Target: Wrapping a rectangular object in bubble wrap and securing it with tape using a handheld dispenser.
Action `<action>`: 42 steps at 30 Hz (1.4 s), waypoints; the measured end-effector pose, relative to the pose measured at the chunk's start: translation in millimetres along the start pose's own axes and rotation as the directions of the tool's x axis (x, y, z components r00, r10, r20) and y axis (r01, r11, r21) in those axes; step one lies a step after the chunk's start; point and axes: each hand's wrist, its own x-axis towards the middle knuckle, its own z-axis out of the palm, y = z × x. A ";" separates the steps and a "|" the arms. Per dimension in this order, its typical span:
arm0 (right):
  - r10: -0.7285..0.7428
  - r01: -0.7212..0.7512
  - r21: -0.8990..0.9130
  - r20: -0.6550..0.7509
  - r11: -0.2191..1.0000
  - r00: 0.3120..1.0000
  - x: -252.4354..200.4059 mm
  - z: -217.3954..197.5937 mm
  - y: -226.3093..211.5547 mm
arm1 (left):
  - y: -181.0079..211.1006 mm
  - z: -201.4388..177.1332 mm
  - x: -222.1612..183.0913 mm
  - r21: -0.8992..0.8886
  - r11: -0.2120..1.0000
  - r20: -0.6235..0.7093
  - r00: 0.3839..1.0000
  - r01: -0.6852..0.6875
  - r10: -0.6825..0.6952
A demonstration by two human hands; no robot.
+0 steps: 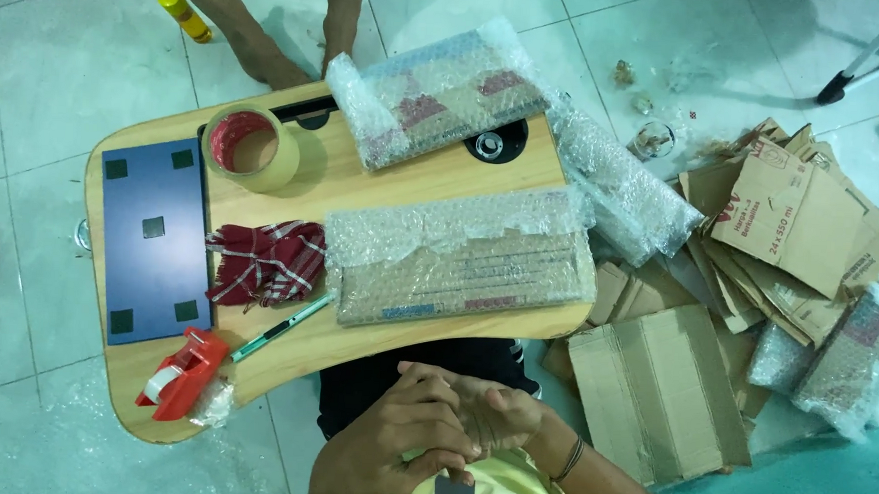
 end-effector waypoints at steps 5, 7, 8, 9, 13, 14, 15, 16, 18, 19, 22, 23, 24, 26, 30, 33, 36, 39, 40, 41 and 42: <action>0.064 -0.076 -0.106 -0.112 0.991 0.992 -5.2 7.7 -11.3 | -2.5 -2.4 2.8 0.019 1.000 -0.030 1.000 -0.003 0.003; 0.051 -0.075 -0.175 -0.137 0.982 0.989 -5.4 8.7 -10.0 | -2.3 -0.9 1.8 0.028 0.999 -0.032 0.999 -0.017 0.018; 0.075 -0.106 -0.177 -0.171 0.978 0.982 -7.8 2.5 -10.2 | -2.4 -0.5 1.8 0.012 1.000 -0.017 1.000 -0.026 0.026; 0.099 -0.137 -0.179 -0.204 0.974 0.974 -10.2 -3.5 -10.4 | -2.4 -0.2 1.8 -0.004 0.999 -0.002 0.999 -0.034 0.034; 0.129 -0.182 -0.182 -0.267 0.966 0.955 -15.1 -17.3 -10.5 | -2.1 -1.1 -0.6 -0.039 0.999 0.029 0.999 -0.014 0.015; 0.112 -0.177 -0.243 -0.259 0.954 0.959 -13.3 -11.7 -10.8 | -3.1 -1.4 -1.2 -0.038 0.999 0.034 0.999 -0.020 0.021; 0.095 -0.171 -0.304 -0.249 0.937 0.964 -11.5 -6.3 -11.2 | -4.2 -1.7 -1.8 -0.037 0.999 0.039 0.999 -0.025 0.027; 0.094 -0.170 -0.303 -0.249 0.938 0.964 -8.4 11.5 -15.8 | -3.5 -2.0 -1.3 -0.038 0.999 0.040 0.999 -0.025 0.026; -0.089 -0.228 -0.806 -0.326 0.546 0.941 -2.3 46.9 -24.7 | -2.2 -2.2 -0.8 0.013 0.999 0.015 0.999 0.043 -0.043; -0.089 -0.227 -0.805 -0.326 0.548 0.941 -4.2 54.6 -27.1 | -1.8 -2.5 0.7 0.013 0.999 0.016 0.999 0.045 -0.045; -0.209 -0.248 -0.904 -0.333 0.349 0.919 -11.5 76.0 -33.9 | -2.2 -1.0 2.5 0.017 1.000 0.006 1.000 0.025 -0.025; -0.243 -0.258 -0.916 -0.338 0.309 0.909 -14.4 82.0 -37.1 | -3.9 0.1 2.8 0.028 0.999 0.000 1.000 0.028 -0.028; -0.272 -0.272 -0.923 -0.344 0.272 0.898 -18.2 88.1 -39.3 | -4.9 2.5 1.9 0.036 0.999 -0.008 0.999 0.035 -0.035; -0.301 -0.310 -0.922 -0.371 0.232 0.879 -19.6 105.4 -43.1 | -5.1 4.8 1.4 0.031 0.999 -0.024 0.999 0.045 -0.044; -0.525 -0.465 -0.882 -0.431 0.074 0.734 -12.4 124.1 -50.4 | -6.5 4.8 1.3 -0.114 0.991 -0.033 0.997 -0.069 0.066; -0.742 -0.219 -0.965 -0.040 -0.146 0.669 -25.9 101.5 -61.7 | 4.2 -1.5 4.9 -0.159 0.987 -0.143 0.990 -0.036 0.013; -0.748 -0.432 -0.647 0.350 -0.628 0.564 -21.5 108.2 -81.0 | -13.7 1.2 12.6 -0.158 0.986 -0.296 0.955 -0.058 0.009; -0.545 -0.406 -0.364 0.558 -0.838 0.625 -17.9 89.9 -130.2 | -28.2 -11.6 45.7 -0.079 0.984 -0.413 0.904 -0.161 0.114; -0.548 -0.402 -0.372 0.558 -0.837 0.623 -14.1 94.4 -132.5 | -29.0 -18.3 58.0 -0.076 0.985 -0.411 0.905 -0.153 0.109; -0.530 -0.421 -0.322 0.533 -0.848 0.660 -10.7 99.4 -135.3 | -29.6 -24.9 70.9 -0.009 0.987 -0.445 0.885 -0.162 0.141; -0.513 -0.440 -0.266 0.508 -0.858 0.692 -8.7 106.0 -139.7 | -30.3 -31.4 86.5 0.057 0.983 -0.472 0.863 -0.175 0.181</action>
